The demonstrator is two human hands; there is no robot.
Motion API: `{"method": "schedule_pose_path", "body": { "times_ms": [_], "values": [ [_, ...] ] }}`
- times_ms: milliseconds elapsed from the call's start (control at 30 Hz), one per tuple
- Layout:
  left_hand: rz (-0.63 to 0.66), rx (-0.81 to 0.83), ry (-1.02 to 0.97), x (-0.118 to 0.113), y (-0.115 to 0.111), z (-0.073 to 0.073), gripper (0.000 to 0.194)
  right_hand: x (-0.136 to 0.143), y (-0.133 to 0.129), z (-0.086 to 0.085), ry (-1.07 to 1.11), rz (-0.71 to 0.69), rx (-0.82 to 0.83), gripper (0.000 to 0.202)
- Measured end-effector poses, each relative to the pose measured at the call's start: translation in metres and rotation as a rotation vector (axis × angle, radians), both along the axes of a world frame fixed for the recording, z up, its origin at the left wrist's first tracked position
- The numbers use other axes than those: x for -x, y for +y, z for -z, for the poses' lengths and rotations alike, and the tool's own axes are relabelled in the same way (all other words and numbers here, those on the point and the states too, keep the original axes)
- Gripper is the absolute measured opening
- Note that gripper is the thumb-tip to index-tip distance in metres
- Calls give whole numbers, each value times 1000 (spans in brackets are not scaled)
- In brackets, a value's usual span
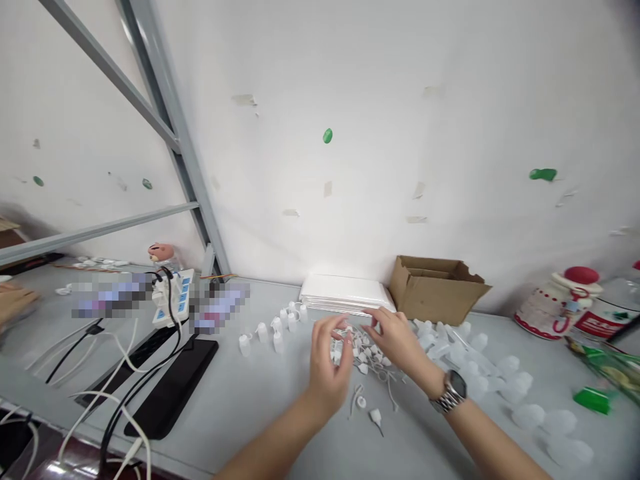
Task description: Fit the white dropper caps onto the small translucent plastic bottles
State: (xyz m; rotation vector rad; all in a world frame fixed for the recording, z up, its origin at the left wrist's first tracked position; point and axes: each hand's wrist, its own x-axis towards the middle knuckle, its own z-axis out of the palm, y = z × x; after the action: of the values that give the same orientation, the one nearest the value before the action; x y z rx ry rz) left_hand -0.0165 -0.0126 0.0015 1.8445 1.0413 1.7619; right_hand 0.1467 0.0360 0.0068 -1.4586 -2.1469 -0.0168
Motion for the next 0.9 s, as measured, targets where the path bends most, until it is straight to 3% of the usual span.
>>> {"method": "schedule_pose_path", "body": {
  "times_ms": [167, 233, 333, 500, 733, 800, 900],
  "values": [
    [-18, 193, -71, 1, 6, -2, 26, -80, -26, -4, 91, 266, -141, 29],
    [-27, 207, -17, 1, 8, 0, 26, -103, -32, -5, 129, 395, -169, 33],
    [-21, 198, 157, 1, 12, 5, 27, -122, -36, -4, -4, 496, -78, 30],
    [12, 297, 398, 2, 20, 12, 27, -122, -40, 3, -266, 467, 39, 18],
    [32, 356, 437, 5, 24, 10, 27, -98, -44, 6, -435, 418, 18, 21],
    [135, 362, 484, 7, 23, 6, 25, -94, -44, 7, -469, 406, 13, 25],
    [418, 404, 629, 11, 21, 0, 23, -90, -44, 10, -504, 390, 13, 30]
  ]
}}
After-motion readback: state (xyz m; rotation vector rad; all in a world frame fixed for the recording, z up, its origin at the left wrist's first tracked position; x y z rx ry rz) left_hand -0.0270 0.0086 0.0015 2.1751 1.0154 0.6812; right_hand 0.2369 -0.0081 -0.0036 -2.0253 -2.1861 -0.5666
